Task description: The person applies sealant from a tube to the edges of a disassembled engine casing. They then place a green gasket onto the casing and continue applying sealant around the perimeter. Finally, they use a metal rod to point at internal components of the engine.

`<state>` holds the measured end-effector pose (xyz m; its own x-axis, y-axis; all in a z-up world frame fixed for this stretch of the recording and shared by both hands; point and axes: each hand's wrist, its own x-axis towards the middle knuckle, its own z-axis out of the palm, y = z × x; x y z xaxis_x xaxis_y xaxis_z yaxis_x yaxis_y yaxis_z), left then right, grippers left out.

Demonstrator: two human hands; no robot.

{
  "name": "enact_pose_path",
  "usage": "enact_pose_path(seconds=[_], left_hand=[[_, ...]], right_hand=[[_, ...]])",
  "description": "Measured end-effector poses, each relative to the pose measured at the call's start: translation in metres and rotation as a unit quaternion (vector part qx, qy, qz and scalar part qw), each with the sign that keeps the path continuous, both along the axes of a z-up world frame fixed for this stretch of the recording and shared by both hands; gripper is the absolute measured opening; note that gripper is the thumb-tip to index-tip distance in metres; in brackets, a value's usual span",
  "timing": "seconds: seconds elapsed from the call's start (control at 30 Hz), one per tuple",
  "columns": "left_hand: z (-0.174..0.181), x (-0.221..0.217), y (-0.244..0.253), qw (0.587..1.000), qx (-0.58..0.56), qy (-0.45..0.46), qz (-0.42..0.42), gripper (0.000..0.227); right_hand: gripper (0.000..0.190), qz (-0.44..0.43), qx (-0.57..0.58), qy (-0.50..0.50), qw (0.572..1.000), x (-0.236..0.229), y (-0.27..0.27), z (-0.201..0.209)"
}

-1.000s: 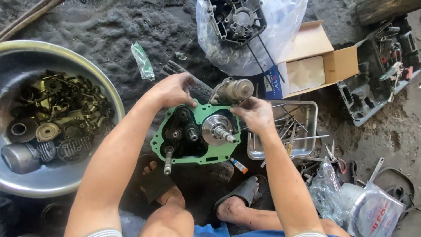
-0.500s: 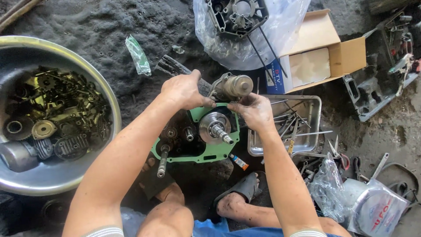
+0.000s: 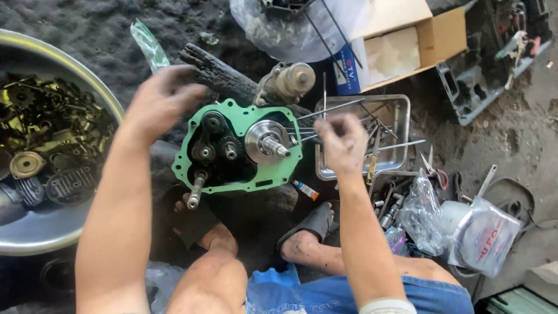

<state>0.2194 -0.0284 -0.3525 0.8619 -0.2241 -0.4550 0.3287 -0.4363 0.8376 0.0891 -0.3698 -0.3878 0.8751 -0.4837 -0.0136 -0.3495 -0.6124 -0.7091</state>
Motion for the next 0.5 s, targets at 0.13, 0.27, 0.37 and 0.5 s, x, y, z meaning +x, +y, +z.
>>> enact_pose_path(seconds=[0.13, 0.27, 0.37, 0.5], left_hand=[[-0.017, -0.073, 0.042, 0.987, -0.025, -0.046, 0.150, 0.039], [-0.084, -0.174, 0.074, 0.938, 0.003, -0.238, 0.252, 0.026], [-0.097, -0.232, 0.064, 0.875, 0.110, -0.438, 0.177, 0.027], [-0.058, -0.249, 0.024, 0.777, 0.154, -0.606, -0.073, 0.042]], right_hand=[[0.028, -0.061, 0.203, 0.269, 0.939, -0.026, 0.037, 0.043], [0.031, -0.120, 0.315, 0.201, 0.920, -0.052, 0.037, -0.010], [0.038, -0.149, 0.370, 0.115, 0.910, -0.066, 0.037, -0.025], [0.053, -0.112, 0.350, 0.092, 0.926, -0.088, 0.050, -0.045]])
